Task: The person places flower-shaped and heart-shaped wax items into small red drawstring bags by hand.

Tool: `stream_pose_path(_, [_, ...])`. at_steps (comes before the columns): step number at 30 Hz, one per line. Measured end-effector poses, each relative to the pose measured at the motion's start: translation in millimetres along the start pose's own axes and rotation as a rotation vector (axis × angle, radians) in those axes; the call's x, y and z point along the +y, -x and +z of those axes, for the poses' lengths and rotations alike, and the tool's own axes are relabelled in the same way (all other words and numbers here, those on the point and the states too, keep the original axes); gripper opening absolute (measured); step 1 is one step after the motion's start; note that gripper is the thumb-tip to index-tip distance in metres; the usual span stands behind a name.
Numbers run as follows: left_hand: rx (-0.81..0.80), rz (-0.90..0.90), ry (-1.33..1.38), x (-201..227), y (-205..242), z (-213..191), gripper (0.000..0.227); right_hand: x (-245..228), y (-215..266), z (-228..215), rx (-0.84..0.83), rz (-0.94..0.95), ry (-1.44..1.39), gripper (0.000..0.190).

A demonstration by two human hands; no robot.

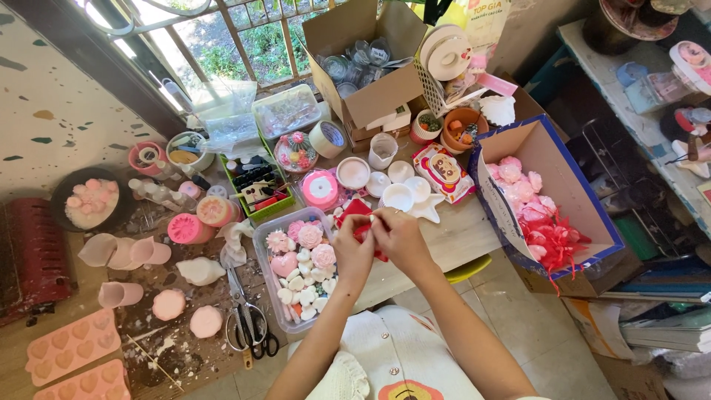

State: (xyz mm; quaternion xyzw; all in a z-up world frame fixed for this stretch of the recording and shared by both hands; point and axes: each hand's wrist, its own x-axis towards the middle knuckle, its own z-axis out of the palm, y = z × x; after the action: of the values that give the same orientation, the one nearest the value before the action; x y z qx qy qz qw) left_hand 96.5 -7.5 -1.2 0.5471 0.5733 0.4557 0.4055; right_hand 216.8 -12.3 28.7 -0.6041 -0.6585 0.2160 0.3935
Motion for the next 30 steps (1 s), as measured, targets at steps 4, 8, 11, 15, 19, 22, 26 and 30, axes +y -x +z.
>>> stream_pose_path(4, [-0.086, -0.373, 0.66, -33.9, -10.7, 4.9, 0.029, 24.8, -1.8, 0.8, -0.025, 0.206, -0.267, 0.015])
stream_pose_path(8, [-0.224, -0.433, 0.738, -18.4, -11.6, -1.9, 0.024, 25.2, -5.7, -9.2, -0.174, 0.295, -0.467, 0.015])
stream_pose_path(11, [-0.207, -0.365, 0.647, -40.3, -10.4, 8.8, 0.023, 22.8, -9.4, -12.9, -0.185, 0.326, -0.518, 0.013])
stream_pose_path(15, [-0.175, -0.295, 0.648, -43.4, -11.9, 12.8, 0.022, 26.9, -9.2, -12.9, -0.096, 0.293, -0.49, 0.012])
stream_pose_path(19, [-0.208, -0.273, 0.592, -0.5, -11.9, 0.1, 0.019, 33.4, -9.8, -14.1, -0.094, 0.247, -0.394, 0.012])
stream_pose_path(22, [-0.219, -0.362, 0.609, -6.6, -10.8, 3.3, 0.02, 36.5, -10.1, -14.3, -0.125, 0.246, -0.373, 0.012])
stream_pose_path(26, [-0.194, -0.22, 0.594, -33.7, -12.2, 14.2, 0.016, 31.0, -12.0, -14.6, -0.09, 0.278, -0.51, 0.008])
stream_pose_path(30, [-0.188, -0.273, 0.619, -26.8, -13.4, 14.3, 0.015, 49.1, -11.1, -8.5, -0.037, 0.259, -0.525, 0.009])
